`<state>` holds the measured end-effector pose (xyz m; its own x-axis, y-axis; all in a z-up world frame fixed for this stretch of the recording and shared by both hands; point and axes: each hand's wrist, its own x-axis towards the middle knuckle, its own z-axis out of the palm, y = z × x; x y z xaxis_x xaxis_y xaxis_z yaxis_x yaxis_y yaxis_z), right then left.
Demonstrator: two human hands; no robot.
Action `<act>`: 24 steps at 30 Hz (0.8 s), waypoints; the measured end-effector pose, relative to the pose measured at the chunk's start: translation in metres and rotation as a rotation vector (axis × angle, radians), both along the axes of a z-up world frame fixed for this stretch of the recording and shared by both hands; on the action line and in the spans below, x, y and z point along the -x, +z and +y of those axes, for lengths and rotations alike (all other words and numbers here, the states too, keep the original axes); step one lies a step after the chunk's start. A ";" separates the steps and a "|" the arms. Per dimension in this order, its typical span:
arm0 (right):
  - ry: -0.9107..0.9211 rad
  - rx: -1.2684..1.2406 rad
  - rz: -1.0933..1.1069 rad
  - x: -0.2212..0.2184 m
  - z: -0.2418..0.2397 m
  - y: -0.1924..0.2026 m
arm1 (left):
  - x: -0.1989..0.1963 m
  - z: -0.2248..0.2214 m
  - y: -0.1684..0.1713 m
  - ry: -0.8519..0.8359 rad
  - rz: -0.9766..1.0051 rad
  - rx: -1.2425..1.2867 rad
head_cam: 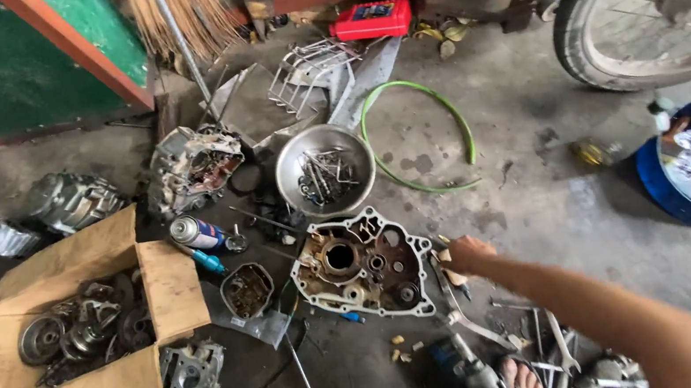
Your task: Cleaning and heating motorcycle engine components on the workshop floor using a brush and blowtorch.
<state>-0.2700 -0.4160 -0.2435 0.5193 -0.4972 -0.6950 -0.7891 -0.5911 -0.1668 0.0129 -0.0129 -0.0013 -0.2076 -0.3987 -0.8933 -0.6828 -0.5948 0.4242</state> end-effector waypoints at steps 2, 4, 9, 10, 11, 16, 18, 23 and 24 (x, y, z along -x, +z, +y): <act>0.011 0.019 0.086 -0.012 0.007 0.001 | -0.010 0.013 -0.028 0.036 0.001 -0.034; -0.140 -0.044 0.074 -0.010 0.018 0.011 | -0.018 0.035 -0.069 0.038 0.033 -0.031; -0.272 0.121 -0.027 -0.001 0.017 -0.046 | -0.013 0.029 -0.072 0.004 0.026 -0.045; -0.278 0.144 -0.045 0.002 0.016 -0.051 | -0.012 0.028 -0.072 -0.006 0.027 -0.046; -0.275 0.144 -0.045 0.002 0.012 -0.052 | -0.011 0.028 -0.073 -0.003 0.027 -0.046; -0.155 -0.181 -0.124 0.027 -0.020 -0.093 | -0.011 0.031 -0.081 -0.010 0.069 -0.028; -0.349 -0.396 -0.111 0.029 -0.034 -0.062 | -0.007 0.028 -0.078 -0.062 0.054 -0.014; -0.740 -0.717 -0.197 0.034 -0.064 0.067 | 0.001 0.022 -0.067 -0.118 0.056 0.067; -0.777 -0.763 -0.319 0.038 -0.073 0.067 | 0.003 0.015 -0.055 -0.107 0.045 0.098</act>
